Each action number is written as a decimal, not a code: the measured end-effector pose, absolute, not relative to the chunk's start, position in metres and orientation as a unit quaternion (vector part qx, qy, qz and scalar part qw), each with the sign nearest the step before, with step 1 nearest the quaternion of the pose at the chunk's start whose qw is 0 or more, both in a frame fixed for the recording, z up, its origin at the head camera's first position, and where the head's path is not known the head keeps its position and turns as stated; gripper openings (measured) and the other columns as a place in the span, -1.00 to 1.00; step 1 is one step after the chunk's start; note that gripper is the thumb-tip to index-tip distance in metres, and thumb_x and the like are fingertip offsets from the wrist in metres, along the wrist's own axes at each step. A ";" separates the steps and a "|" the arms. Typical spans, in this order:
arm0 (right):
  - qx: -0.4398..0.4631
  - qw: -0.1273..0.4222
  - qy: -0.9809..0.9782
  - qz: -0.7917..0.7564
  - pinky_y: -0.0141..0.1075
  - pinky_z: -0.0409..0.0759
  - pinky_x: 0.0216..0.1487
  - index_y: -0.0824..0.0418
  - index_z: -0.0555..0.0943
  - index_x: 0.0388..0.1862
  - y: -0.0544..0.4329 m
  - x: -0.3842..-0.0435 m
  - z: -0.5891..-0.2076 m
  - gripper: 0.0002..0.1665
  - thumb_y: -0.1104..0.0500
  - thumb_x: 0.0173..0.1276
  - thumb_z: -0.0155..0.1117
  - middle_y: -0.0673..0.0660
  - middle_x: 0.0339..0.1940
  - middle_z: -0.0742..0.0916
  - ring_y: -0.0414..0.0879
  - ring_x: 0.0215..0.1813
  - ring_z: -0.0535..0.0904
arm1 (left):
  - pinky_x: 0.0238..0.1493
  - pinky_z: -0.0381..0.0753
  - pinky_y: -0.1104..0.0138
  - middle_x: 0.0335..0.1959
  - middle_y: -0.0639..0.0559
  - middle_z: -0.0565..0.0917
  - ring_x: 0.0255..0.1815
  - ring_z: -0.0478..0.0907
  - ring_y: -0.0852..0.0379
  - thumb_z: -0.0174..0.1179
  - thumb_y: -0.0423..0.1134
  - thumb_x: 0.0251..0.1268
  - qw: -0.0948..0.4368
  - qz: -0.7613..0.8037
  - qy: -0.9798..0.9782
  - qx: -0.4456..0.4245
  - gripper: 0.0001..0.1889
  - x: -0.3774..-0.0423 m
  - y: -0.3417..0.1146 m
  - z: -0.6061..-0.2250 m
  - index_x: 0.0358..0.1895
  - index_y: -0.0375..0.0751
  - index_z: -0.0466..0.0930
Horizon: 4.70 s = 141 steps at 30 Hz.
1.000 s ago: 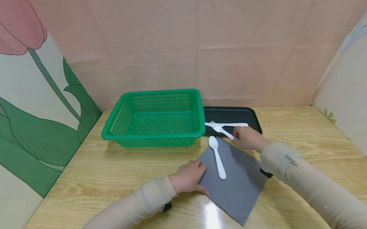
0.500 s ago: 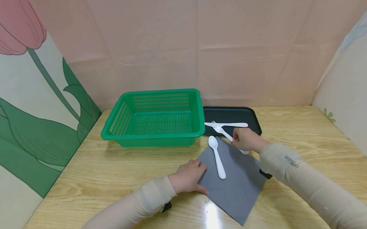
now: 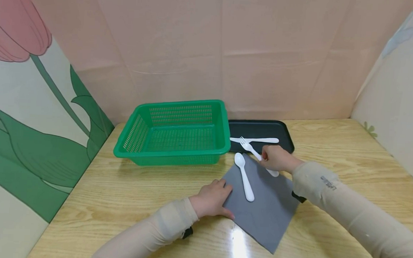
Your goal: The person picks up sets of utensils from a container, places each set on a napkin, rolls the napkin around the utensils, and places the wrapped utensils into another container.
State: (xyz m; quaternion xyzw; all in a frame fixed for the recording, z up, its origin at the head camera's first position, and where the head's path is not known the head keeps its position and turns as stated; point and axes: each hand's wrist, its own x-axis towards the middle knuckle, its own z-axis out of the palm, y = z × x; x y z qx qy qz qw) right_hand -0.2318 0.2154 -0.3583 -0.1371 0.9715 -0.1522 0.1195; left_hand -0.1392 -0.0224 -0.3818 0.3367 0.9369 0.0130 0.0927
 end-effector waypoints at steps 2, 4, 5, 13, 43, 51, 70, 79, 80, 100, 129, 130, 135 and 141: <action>-0.136 0.121 0.972 -0.151 -0.36 0.37 -0.50 0.31 0.48 -0.37 0.215 -0.232 -0.358 -0.78 0.16 0.23 0.23 0.11 -0.53 0.55 -0.12 -0.50 0.43 | -0.37 0.51 0.37 -0.09 -0.06 0.51 -0.16 0.45 0.10 0.31 0.29 -0.11 0.093 0.014 0.937 0.337 -0.27 -0.140 -0.022 -0.382 0.04 -0.17 0.44; -0.135 0.123 0.972 -0.149 -0.37 0.37 -0.50 0.31 0.48 -0.37 0.214 -0.231 -0.358 -0.78 0.15 0.23 0.23 0.11 -0.53 0.55 -0.12 -0.50 0.43 | -0.36 0.52 0.37 -0.08 -0.06 0.51 -0.15 0.45 0.11 0.31 0.29 -0.11 0.093 0.013 0.937 0.336 -0.27 -0.139 -0.022 -0.382 0.05 -0.17 0.44; -0.134 0.124 0.972 -0.148 -0.37 0.37 -0.50 0.31 0.48 -0.37 0.214 -0.231 -0.358 -0.78 0.15 0.23 0.23 0.11 -0.53 0.55 -0.12 -0.50 0.43 | -0.36 0.52 0.37 -0.08 -0.06 0.51 -0.15 0.45 0.11 0.31 0.29 -0.11 0.094 0.013 0.937 0.336 -0.27 -0.139 -0.022 -0.382 0.05 -0.17 0.44; -0.128 0.133 0.970 -0.159 -0.37 0.37 -0.48 0.30 0.48 -0.39 0.213 -0.228 -0.359 -0.78 0.14 0.23 0.23 0.10 -0.55 0.55 -0.13 -0.49 0.44 | -0.31 0.53 0.37 -0.06 -0.04 0.51 -0.12 0.45 0.12 0.31 0.30 -0.11 0.099 0.007 0.938 0.331 -0.27 -0.138 -0.022 -0.379 0.06 -0.15 0.44; -0.103 0.165 0.966 -0.169 -0.40 0.40 -0.49 0.29 0.50 -0.42 0.208 -0.225 -0.365 -0.74 0.10 0.17 0.29 0.09 -0.54 0.56 -0.16 -0.49 0.48 | -0.34 0.51 0.38 -0.06 -0.04 0.51 -0.13 0.45 0.13 0.31 0.30 -0.12 0.099 0.004 0.939 0.328 -0.27 -0.137 -0.022 -0.378 0.05 -0.14 0.44; -0.083 0.201 0.961 -0.173 -0.40 0.44 -0.48 0.30 0.52 -0.37 0.205 -0.225 -0.364 -0.73 0.10 0.21 0.29 0.11 -0.51 0.60 -0.17 -0.51 0.52 | -0.33 0.52 0.38 -0.03 -0.05 0.51 -0.11 0.46 0.12 0.30 0.31 -0.12 0.103 0.001 0.940 0.326 -0.25 -0.137 -0.022 -0.377 0.07 -0.14 0.43; -0.085 0.232 0.951 -0.186 -0.43 0.49 -0.52 0.25 0.54 -0.48 0.201 -0.221 -0.366 -0.75 0.09 0.21 0.29 0.06 -0.64 0.64 -0.22 -0.59 0.55 | -0.32 0.53 0.37 -0.02 -0.06 0.51 -0.10 0.46 0.11 0.30 0.31 -0.10 0.105 0.003 0.939 0.328 -0.26 -0.137 -0.021 -0.376 0.06 -0.15 0.43; -0.091 0.236 0.948 -0.192 -0.43 0.49 -0.53 0.24 0.53 -0.50 0.200 -0.220 -0.369 -0.76 0.10 0.22 0.28 0.05 -0.65 0.64 -0.22 -0.60 0.55 | -0.35 0.51 0.36 -0.06 -0.07 0.51 -0.14 0.46 0.09 0.31 0.29 -0.10 0.101 0.014 0.937 0.335 -0.28 -0.140 -0.022 -0.381 0.03 -0.17 0.44; -0.091 0.237 0.948 -0.192 -0.43 0.49 -0.53 0.24 0.53 -0.49 0.200 -0.220 -0.369 -0.76 0.10 0.22 0.28 0.05 -0.65 0.64 -0.22 -0.59 0.55 | -0.35 0.52 0.36 -0.06 -0.07 0.51 -0.13 0.46 0.09 0.31 0.29 -0.10 0.101 0.014 0.937 0.335 -0.28 -0.141 -0.022 -0.381 0.03 -0.17 0.44; -0.093 0.242 0.943 -0.207 -0.42 0.52 -0.55 0.24 0.51 -0.54 0.197 -0.215 -0.369 -0.75 0.12 0.20 0.29 0.05 -0.68 0.62 -0.22 -0.62 0.54 | -0.34 0.51 0.38 -0.05 -0.07 0.51 -0.13 0.46 0.11 0.30 0.29 -0.10 0.101 0.012 0.937 0.334 -0.27 -0.140 -0.022 -0.379 0.06 -0.16 0.43; -0.091 0.254 0.941 -0.203 -0.45 0.52 -0.60 0.24 0.51 -0.55 0.193 -0.207 -0.368 -0.75 0.13 0.22 0.27 0.06 -0.66 0.61 -0.24 -0.66 0.54 | -0.31 0.54 0.35 -0.02 -0.08 0.51 -0.10 0.47 0.10 0.30 0.31 -0.11 0.103 0.010 0.938 0.330 -0.24 -0.141 -0.021 -0.382 0.08 -0.16 0.43; -0.090 0.254 0.941 -0.203 -0.45 0.52 -0.60 0.24 0.51 -0.55 0.193 -0.206 -0.368 -0.75 0.12 0.22 0.27 0.06 -0.66 0.61 -0.24 -0.66 0.55 | -0.32 0.54 0.35 -0.03 -0.07 0.51 -0.10 0.47 0.10 0.30 0.31 -0.11 0.103 0.010 0.938 0.330 -0.25 -0.141 -0.021 -0.382 0.07 -0.16 0.43; -0.090 0.262 0.940 -0.199 -0.45 0.52 -0.59 0.23 0.51 -0.56 0.192 -0.206 -0.367 -0.74 0.11 0.23 0.27 0.06 -0.66 0.61 -0.24 -0.65 0.55 | -0.32 0.53 0.36 -0.04 -0.07 0.51 -0.11 0.47 0.10 0.30 0.31 -0.11 0.102 0.010 0.938 0.332 -0.26 -0.141 -0.021 -0.382 0.06 -0.16 0.43; -0.085 0.272 0.940 -0.190 -0.45 0.52 -0.58 0.21 0.52 -0.55 0.192 -0.207 -0.369 -0.75 0.10 0.24 0.25 0.05 -0.65 0.61 -0.24 -0.64 0.55 | -0.31 0.53 0.36 -0.03 -0.07 0.51 -0.11 0.46 0.10 0.30 0.30 -0.11 0.104 0.011 0.938 0.330 -0.26 -0.141 -0.021 -0.382 0.06 -0.15 0.43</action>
